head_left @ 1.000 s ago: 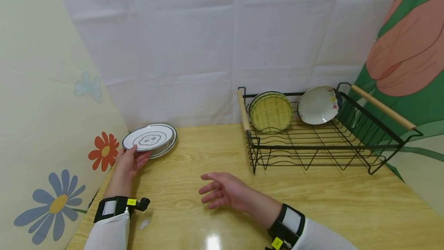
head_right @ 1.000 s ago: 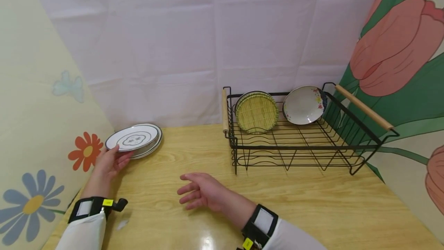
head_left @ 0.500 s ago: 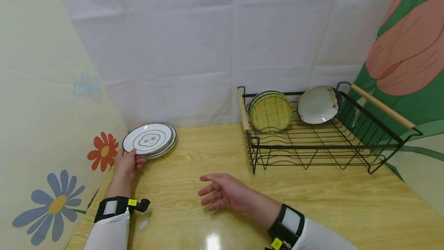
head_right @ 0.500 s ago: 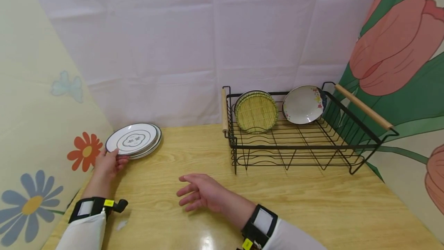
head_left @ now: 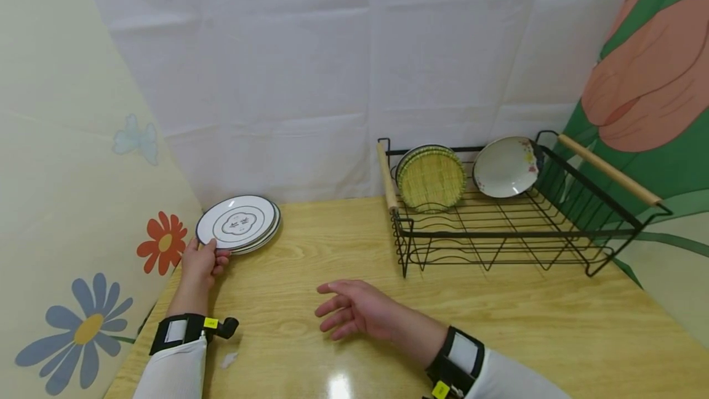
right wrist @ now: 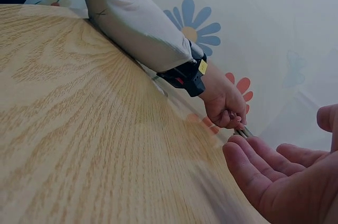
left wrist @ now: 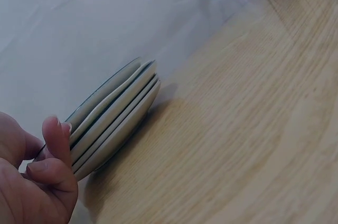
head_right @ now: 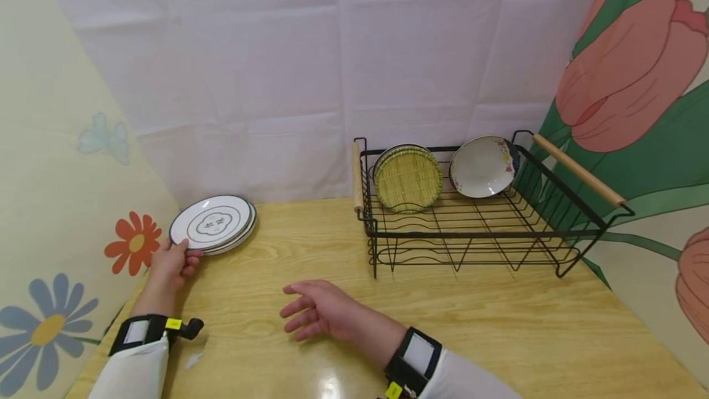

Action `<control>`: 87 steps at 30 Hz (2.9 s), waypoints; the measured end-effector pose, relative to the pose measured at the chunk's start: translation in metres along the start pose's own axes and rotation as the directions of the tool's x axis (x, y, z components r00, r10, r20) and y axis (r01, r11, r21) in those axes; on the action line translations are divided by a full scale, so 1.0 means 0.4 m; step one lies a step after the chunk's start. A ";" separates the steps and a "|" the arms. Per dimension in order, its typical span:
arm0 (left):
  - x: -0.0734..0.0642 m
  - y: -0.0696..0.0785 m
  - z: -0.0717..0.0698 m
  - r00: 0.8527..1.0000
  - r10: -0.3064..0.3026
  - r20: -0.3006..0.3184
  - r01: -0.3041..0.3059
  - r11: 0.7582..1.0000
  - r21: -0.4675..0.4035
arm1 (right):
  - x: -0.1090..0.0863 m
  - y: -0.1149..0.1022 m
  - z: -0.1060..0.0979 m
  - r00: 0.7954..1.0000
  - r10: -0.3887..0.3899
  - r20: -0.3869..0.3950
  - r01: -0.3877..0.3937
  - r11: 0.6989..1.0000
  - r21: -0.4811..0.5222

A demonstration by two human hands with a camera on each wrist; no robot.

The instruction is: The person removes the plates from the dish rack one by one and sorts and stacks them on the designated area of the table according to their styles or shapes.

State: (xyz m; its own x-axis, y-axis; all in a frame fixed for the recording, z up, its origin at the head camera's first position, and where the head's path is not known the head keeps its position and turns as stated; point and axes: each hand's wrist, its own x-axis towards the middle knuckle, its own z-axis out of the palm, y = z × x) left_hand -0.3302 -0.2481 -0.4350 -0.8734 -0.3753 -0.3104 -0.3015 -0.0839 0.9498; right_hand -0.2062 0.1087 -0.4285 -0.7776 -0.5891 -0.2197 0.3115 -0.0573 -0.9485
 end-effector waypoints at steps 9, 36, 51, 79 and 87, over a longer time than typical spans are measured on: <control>-0.004 0.004 -0.002 1.000 -0.024 0.004 0.023 1.000 0.010 | -0.001 0.000 0.005 1.000 0.010 -0.009 -0.010 1.000 0.006; -0.112 0.126 0.033 0.977 0.185 -0.106 -0.202 0.961 -0.191 | -0.123 -0.262 -0.080 0.943 -0.281 0.179 0.314 0.928 -0.200; -0.226 0.173 0.111 0.931 0.337 0.138 -0.279 0.904 -0.323 | -0.164 -0.550 -0.304 0.926 -0.326 -0.192 0.110 0.717 -0.688; -0.363 0.046 0.326 0.768 0.186 0.613 -0.014 0.962 -0.274 | 0.009 -0.623 -0.599 0.849 -0.355 -0.393 -0.311 0.265 -0.913; -0.373 0.031 0.343 0.758 0.165 0.631 -0.017 0.972 -0.234 | 0.044 -0.573 -0.618 0.824 -0.359 -0.439 -0.395 0.192 -0.898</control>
State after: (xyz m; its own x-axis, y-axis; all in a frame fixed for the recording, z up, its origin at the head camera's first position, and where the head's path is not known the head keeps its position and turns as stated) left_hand -0.2563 -0.0663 -0.3825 -0.9531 0.2843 -0.1040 -0.1891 -0.2911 0.9378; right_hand -0.4263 0.3105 -0.2712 -0.9920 -0.1108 0.0599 -0.1238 0.9459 -0.3000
